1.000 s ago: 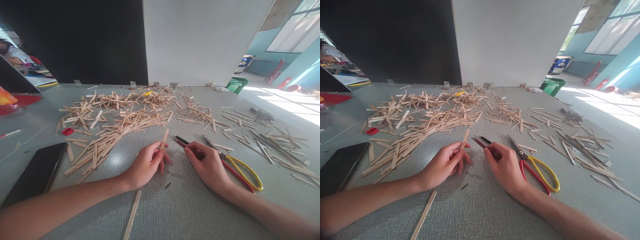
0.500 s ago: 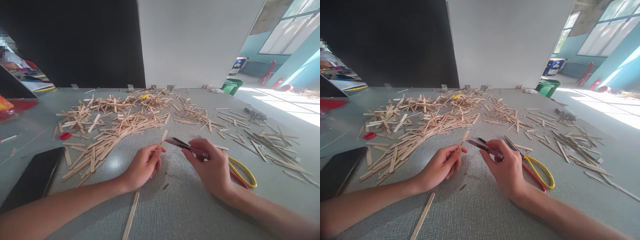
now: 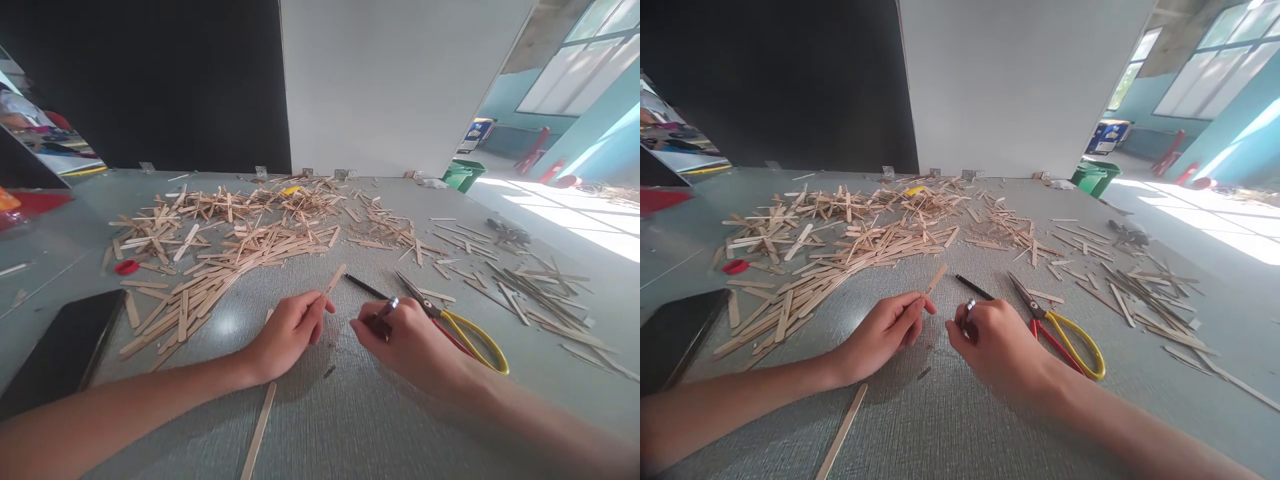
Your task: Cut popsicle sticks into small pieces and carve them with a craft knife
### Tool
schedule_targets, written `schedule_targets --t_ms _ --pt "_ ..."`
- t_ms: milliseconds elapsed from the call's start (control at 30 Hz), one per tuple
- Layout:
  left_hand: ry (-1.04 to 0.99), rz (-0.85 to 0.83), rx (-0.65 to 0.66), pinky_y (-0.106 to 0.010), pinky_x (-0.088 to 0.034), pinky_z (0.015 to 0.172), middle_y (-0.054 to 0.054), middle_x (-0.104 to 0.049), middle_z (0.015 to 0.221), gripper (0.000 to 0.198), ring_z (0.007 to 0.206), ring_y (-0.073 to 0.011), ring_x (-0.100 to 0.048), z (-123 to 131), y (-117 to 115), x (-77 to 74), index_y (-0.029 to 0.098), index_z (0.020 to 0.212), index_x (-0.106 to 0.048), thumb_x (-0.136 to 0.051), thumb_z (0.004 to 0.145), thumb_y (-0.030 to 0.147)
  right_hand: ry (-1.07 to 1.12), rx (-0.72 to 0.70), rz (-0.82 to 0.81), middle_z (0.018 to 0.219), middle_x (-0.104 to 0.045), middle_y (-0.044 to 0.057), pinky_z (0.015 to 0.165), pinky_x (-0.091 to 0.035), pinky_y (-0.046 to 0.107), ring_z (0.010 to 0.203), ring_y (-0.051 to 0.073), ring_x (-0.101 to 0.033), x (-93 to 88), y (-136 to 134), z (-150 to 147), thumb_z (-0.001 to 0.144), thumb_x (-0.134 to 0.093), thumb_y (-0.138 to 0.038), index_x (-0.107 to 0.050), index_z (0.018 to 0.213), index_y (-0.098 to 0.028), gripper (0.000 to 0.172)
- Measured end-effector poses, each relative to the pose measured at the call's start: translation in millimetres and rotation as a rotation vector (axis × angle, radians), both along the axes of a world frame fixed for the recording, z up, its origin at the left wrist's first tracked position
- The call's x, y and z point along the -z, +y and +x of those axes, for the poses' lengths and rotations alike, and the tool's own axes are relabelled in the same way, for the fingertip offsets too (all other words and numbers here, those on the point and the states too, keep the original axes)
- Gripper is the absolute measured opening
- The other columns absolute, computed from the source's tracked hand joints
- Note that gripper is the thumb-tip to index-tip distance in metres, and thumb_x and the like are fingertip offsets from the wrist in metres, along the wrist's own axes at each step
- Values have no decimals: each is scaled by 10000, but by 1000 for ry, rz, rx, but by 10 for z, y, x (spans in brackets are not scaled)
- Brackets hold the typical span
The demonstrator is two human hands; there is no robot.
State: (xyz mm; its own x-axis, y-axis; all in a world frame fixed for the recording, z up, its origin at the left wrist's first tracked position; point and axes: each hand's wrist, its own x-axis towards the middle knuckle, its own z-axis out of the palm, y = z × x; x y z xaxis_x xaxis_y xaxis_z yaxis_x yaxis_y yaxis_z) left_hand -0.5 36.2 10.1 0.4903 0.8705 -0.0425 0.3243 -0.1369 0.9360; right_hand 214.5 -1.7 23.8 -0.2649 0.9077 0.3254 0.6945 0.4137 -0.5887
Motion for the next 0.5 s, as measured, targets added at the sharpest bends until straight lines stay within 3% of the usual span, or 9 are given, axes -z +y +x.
schedule_targets --t_ms 133,233,500 --pt "41 52 29 -241 -352 544 69 -474 557 387 521 -136 -434 10 -18 -25 195 935 -634 -397 1098 453 179 79 170 657 -667 -40 520 -420 244 510 98 -498 130 -31 8 979 -611 -165 -755 864 -205 189" --pt "80 80 64 -238 -284 506 84 -406 528 384 488 -127 -378 17 -31 -40 191 889 -660 -432 1080 433 239 81 287 730 -721 -42 538 -460 225 524 89 -546 221 -91 7 957 -654 -123 -770 1036 -223 172" --pt "113 110 117 -222 -208 468 98 -337 538 383 481 -102 -291 8 -23 -7 177 842 -671 -442 1073 378 325 -26 216 679 -707 -59 516 -481 175 510 70 -609 350 -113 -36 957 -658 -137 -699 1032 -206 110"
